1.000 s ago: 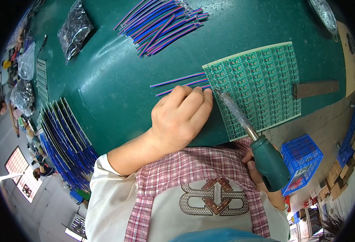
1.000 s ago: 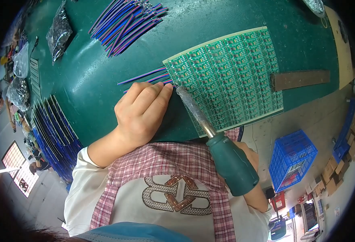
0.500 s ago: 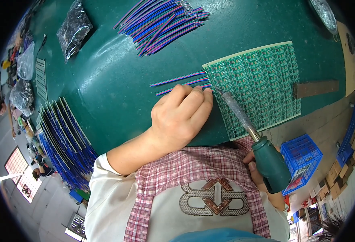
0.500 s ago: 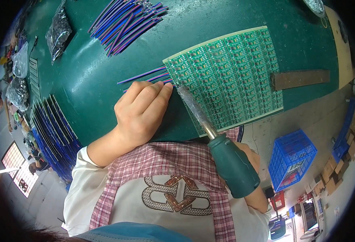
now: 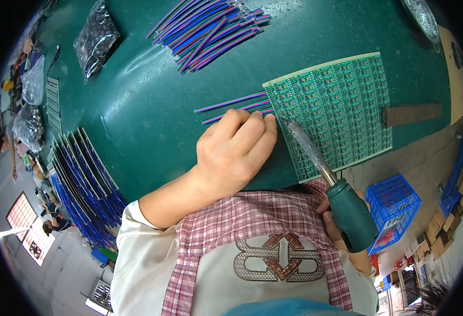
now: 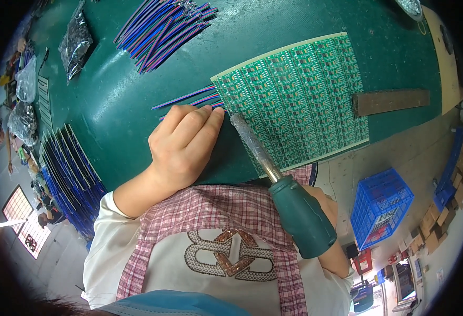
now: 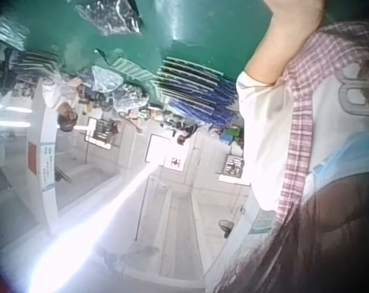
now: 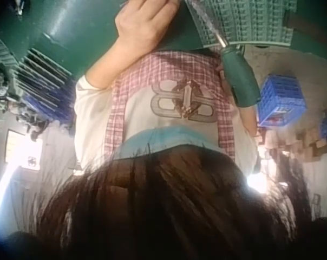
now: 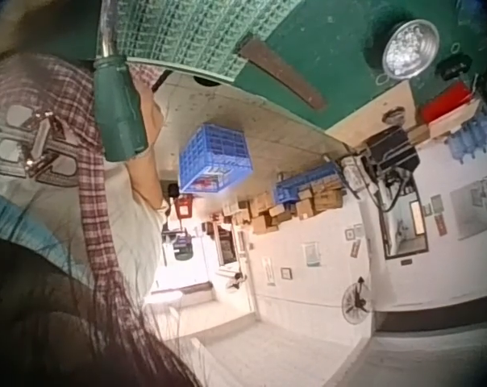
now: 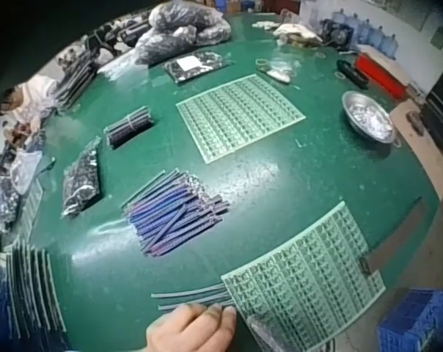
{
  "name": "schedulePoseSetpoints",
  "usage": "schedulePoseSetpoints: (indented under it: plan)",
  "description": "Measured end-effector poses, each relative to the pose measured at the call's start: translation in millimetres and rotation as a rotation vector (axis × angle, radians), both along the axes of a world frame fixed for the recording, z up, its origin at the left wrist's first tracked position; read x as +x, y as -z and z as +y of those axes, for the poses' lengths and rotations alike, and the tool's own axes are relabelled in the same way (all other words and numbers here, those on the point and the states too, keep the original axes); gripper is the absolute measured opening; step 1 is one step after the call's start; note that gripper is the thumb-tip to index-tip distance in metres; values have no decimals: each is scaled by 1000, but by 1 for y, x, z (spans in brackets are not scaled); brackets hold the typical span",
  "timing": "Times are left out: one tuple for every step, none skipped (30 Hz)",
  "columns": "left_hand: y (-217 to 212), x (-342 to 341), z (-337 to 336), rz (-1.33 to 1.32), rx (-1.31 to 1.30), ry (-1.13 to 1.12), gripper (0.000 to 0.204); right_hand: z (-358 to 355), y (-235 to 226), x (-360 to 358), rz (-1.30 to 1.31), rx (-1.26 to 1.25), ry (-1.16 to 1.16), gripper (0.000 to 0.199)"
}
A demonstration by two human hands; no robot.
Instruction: The person solders ribbon cable wires to a circuit board by repeatedly picking up wire strips by hand, placing them onto the board, and bonding them using a soldering iron.
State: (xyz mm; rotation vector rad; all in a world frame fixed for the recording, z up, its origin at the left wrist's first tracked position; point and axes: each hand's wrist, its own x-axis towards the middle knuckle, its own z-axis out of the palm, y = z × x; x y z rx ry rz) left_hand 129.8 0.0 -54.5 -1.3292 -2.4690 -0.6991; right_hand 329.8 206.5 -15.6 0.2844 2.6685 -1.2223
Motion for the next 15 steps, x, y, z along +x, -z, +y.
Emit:
schedulePoseSetpoints:
  plan:
    - [0, 0, 0, 2, -1, 2, 29, -2, -1, -1, -55, -86, 98, 12]
    - [0, 0, 0, 3, -2, 2, 29, -4, -2, -3, -54, -87, 99, 12]
    - [0, 0, 0, 7, -4, 4, 29, -5, -1, -6, -53, -87, 88, 12]
    - [-1, 0, 0, 10, -5, 5, 29, -5, -1, -8, -51, -88, 76, 11]
    - [-1, 1, 0, 11, -6, 4, 29, -4, -1, -8, -51, -89, 75, 11]
    - [-1, 1, 0, 7, -9, 4, 29, -4, -1, -7, -55, -87, 64, 11]
    - [-1, 0, 0, 4, -12, 4, 29, -3, -1, -7, -60, -86, 53, 11]
    - [-1, 0, 0, 4, -11, 5, 29, -1, -1, -4, -60, -85, 54, 11]
    - [0, 0, 0, 12, -10, 6, 29, 2, 1, 1, -19, -54, 2, 16]
    - [0, 1, 0, 19, -10, 7, 30, 5, 2, 4, 22, -23, -49, 32]
    - [0, 1, 0, 20, -11, 7, 30, 6, 2, 6, 22, -24, -50, 32]
    - [-1, 1, 0, 15, -14, 5, 30, 7, 2, 7, 13, -7, -63, 33]
    - [-2, 1, 0, 11, -17, 3, 30, 8, 2, 8, 4, 11, -77, 33]
    - [-2, 0, -1, 10, -15, 4, 30, 7, 1, 7, 3, 12, -76, 33]
    - [-2, 1, 0, 12, -16, 4, 30, 7, 2, 6, 25, 34, -100, 33]
